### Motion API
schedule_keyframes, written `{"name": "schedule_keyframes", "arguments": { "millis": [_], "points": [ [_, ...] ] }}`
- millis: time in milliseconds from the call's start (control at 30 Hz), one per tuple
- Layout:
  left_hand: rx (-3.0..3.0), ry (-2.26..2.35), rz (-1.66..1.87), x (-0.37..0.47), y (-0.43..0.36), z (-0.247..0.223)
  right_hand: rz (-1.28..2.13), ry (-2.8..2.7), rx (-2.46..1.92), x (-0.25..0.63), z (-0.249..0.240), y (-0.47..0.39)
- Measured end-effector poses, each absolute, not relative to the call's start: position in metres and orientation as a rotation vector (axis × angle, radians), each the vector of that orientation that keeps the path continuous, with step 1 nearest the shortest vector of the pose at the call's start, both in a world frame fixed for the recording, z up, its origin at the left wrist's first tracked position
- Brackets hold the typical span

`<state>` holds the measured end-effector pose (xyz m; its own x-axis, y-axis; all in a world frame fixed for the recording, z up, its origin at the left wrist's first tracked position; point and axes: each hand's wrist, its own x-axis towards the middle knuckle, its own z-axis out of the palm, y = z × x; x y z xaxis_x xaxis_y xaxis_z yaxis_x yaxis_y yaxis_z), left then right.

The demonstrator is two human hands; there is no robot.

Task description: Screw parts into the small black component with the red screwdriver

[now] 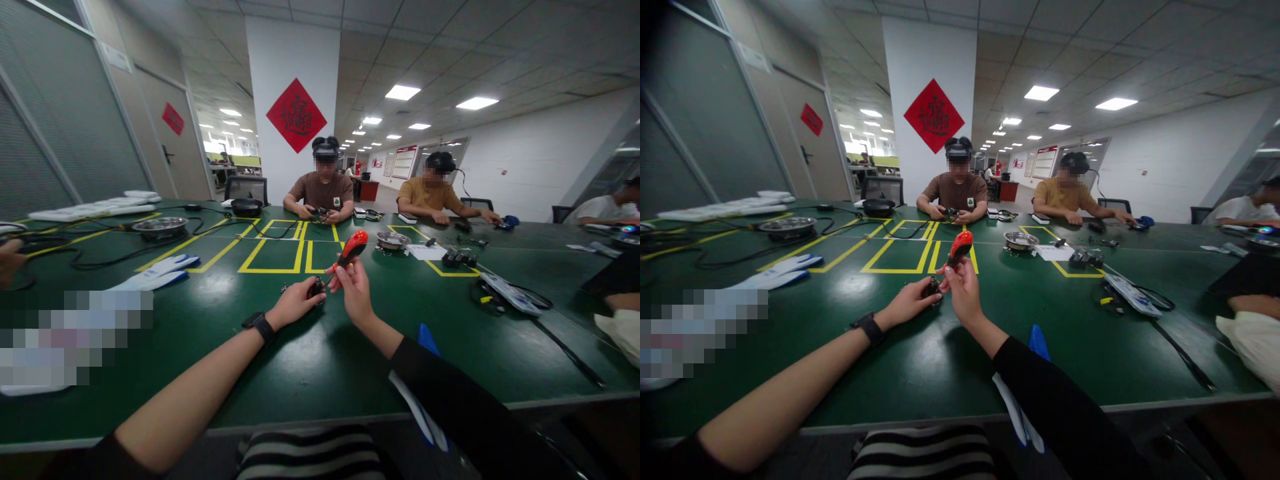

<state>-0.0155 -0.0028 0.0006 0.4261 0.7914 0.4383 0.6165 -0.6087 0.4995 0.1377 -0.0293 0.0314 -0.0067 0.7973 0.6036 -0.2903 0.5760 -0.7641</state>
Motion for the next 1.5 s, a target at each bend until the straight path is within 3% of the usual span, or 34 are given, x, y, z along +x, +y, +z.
{"name": "schedule_keyframes", "arguments": {
  "millis": [1500],
  "points": [
    [2.398,1.224,0.948,-0.0152,-0.0033,0.0021,0.956,-1.26,-0.475,0.1423,0.0305,-0.0262]
  ]
}}
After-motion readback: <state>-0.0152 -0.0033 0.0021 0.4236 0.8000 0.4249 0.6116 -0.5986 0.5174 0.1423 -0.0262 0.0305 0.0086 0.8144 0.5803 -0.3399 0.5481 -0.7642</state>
